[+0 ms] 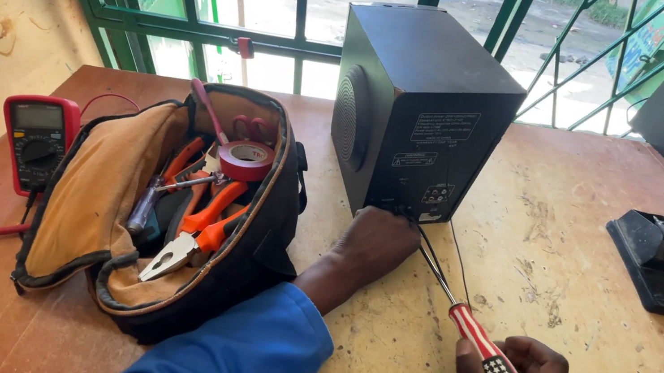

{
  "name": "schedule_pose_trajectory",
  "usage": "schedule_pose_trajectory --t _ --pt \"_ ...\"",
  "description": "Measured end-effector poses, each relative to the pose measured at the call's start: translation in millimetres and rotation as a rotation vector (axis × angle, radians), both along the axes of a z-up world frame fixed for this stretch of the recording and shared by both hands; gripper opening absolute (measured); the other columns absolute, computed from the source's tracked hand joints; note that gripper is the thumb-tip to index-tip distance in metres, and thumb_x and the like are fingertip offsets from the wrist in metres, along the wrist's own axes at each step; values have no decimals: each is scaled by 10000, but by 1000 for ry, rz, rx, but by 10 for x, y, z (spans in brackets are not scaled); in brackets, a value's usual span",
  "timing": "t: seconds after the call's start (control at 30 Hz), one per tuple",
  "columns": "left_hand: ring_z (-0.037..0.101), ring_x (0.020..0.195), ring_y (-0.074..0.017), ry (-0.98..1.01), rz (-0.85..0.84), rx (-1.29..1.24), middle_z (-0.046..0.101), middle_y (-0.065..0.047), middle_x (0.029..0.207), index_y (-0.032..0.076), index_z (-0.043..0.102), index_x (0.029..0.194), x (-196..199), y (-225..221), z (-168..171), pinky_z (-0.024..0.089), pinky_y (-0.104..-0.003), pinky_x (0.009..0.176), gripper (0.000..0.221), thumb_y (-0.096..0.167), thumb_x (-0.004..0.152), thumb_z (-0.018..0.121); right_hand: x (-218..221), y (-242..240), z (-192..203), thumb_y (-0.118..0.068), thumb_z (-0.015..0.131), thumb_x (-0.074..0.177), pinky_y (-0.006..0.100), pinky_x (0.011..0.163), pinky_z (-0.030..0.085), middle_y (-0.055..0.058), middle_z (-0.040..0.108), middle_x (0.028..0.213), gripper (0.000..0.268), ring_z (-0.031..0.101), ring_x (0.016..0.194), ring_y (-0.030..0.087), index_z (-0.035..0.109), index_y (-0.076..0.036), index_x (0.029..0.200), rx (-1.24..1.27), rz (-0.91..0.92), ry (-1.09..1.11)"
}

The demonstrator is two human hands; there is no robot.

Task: Disassembling a speaker by removing screws from the back panel with a screwdriver and then extracting the internal circuit board for inspection.

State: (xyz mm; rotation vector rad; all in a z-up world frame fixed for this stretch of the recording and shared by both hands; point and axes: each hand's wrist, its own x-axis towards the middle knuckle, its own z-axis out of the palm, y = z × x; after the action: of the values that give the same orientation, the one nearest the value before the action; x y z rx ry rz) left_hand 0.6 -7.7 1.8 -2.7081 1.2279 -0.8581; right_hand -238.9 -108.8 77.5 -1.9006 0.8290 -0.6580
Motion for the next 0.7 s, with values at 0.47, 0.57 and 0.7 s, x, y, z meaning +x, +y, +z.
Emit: schedule_pose_trajectory --t 0.47,0.57,0.7 --pt "708 561 -259 17 -11 17 718 -18 642 157 710 657 46 -58 -2 501 -376 429 271 -8 872 699 48 -49 -167 -319 843 771 336 705 498 50 752 980 493 666 743 191 624 -119 1164 -93 -16 -65" --pt "714 559 -257 5 -17 -7 722 -16 637 162 725 671 26 -45 12 504 -373 426 271 2 887 695 50 -38 -163 -395 677 1005 373 566 492 154 678 652 308 619 569 243 667 -104 1105 20 -18 36" --pt "701 534 -218 -31 2 4 701 10 601 162 712 664 15 -44 9 511 -364 431 282 13 904 712 55 -136 -282 -278 839 814 325 632 496 119 717 958 438 628 692 201 621 -108 1153 -87 -31 -87"
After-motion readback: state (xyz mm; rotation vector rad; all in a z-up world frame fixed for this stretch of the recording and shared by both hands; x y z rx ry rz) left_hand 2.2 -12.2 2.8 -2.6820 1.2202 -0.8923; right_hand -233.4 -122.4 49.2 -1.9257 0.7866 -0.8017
